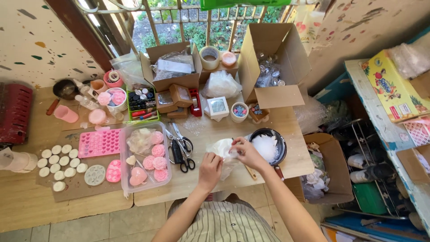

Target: Cutting blocks of wax and preparing materials for candle production.

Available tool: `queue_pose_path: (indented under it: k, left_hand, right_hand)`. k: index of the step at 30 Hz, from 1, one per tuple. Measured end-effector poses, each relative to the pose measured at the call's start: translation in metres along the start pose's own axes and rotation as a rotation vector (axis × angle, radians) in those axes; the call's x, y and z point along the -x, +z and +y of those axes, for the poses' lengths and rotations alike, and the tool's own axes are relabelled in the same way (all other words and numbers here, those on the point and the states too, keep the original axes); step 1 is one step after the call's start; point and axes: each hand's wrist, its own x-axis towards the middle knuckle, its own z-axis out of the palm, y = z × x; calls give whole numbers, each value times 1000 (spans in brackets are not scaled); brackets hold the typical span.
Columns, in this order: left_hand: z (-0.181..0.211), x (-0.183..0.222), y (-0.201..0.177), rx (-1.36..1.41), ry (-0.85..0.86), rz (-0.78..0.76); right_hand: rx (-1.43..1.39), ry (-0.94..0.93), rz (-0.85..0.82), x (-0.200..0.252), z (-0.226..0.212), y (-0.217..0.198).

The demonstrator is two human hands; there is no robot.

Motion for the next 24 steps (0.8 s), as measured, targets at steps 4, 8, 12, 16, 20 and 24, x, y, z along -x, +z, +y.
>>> queue_pose_path:
  k: [4, 8, 12, 16, 20, 24]
  left_hand:
    - [-9, 17, -2, 24, -47, 97]
    - [-15, 26, -4, 261, -233, 198]
    - [3, 16, -21, 445, -269, 110]
    - [24, -15, -39, 117, -108, -173]
    - [10, -26, -28, 59, 38, -130]
    - [-4, -36, -42, 300, -307, -83]
  right_hand:
    - [330, -80, 39, 0, 14, -3]
    - [-1, 138, 359, 9, 40, -23]
    - [-493, 179, 320, 23, 45, -6]
    - [-241, 53, 174, 37, 0, 12]
    - [64, -192, 376, 36, 2, 17]
    - [-37, -6, 648, 43, -45, 7]
